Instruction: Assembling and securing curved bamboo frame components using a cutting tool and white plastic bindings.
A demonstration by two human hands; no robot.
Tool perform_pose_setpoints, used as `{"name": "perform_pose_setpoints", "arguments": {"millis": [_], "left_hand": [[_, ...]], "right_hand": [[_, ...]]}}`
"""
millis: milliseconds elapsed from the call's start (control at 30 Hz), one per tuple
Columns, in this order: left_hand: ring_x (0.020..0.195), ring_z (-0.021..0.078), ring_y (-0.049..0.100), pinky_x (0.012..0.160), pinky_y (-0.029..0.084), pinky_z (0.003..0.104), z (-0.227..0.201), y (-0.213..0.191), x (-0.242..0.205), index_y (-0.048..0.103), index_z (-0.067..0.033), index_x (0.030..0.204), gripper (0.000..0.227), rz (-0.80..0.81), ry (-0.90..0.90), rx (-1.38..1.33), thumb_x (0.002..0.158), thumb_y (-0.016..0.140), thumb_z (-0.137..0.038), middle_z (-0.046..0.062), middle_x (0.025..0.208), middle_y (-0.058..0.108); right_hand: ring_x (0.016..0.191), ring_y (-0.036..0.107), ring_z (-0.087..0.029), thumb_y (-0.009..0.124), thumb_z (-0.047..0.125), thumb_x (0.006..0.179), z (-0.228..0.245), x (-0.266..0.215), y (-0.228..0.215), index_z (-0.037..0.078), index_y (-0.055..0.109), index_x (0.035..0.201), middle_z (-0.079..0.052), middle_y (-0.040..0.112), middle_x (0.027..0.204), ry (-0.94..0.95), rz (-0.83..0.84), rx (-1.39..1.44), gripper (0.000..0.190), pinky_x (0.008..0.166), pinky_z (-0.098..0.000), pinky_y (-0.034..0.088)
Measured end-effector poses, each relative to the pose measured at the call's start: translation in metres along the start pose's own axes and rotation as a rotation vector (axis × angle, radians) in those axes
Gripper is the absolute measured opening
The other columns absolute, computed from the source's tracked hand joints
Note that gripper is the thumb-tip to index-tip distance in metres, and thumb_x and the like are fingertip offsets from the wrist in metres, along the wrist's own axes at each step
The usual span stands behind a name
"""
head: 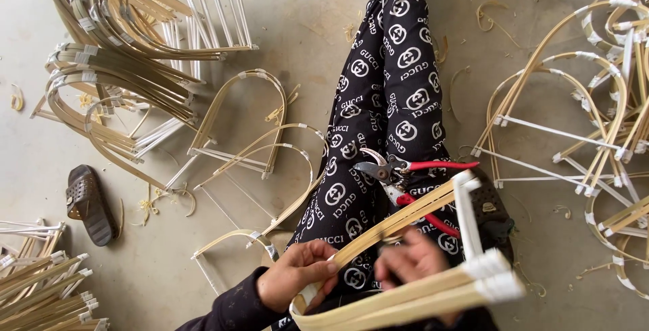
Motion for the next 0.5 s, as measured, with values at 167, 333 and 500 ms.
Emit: {"name": "perform_pose_setpoints", "arguments": {"millis": [167, 333, 500], "left_hand": [[0.049, 0.0136, 0.057, 0.044, 0.044, 0.026, -0.002, 0.001, -0.007, 0.055, 0.0014, 0.112, 0.017, -0.089, -0.037, 0.008, 0.103, 0.062, -0.011, 0.01, 0.073, 0.065], [0.043, 0.0125, 0.055, 0.038, 0.041, 0.024, -0.018, 0.031, 0.008, 0.057, -0.0027, 0.109, 0.019, -0.117, 0.024, -0.073, 0.101, 0.059, -0.019, 0.007, 0.068, 0.063], [0.048, 0.0116, 0.056, 0.043, 0.043, 0.023, -0.015, 0.03, 0.009, 0.059, -0.0006, 0.112, 0.021, -0.118, 0.067, -0.074, 0.103, 0.059, -0.019, 0.008, 0.071, 0.064]], "right_hand": [[0.045, 0.058, -0.014, 0.059, 0.017, 0.095, 0.026, -0.002, 0.008, 0.006, 0.045, 0.134, -0.01, 0.066, 0.066, -0.043, -0.073, -0.063, 0.042, 0.039, -0.0272, 0.047], [0.046, 0.059, -0.015, 0.059, 0.016, 0.095, 0.009, -0.003, 0.044, 0.016, 0.027, 0.149, -0.01, 0.065, 0.067, 0.084, 0.155, 0.043, 0.063, 0.042, -0.0271, 0.048], [0.046, 0.059, -0.017, 0.059, 0.013, 0.099, 0.0, -0.005, 0.052, 0.01, 0.027, 0.147, -0.011, 0.065, 0.068, 0.081, 0.291, 0.204, 0.058, 0.042, -0.0271, 0.047]]}}
Point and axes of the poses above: each hand's wrist, its own x-axis towards the middle knuckle, its own y-axis out of the palm, z = x × y, the point moved 2 cm from there along x, towards the middle knuckle
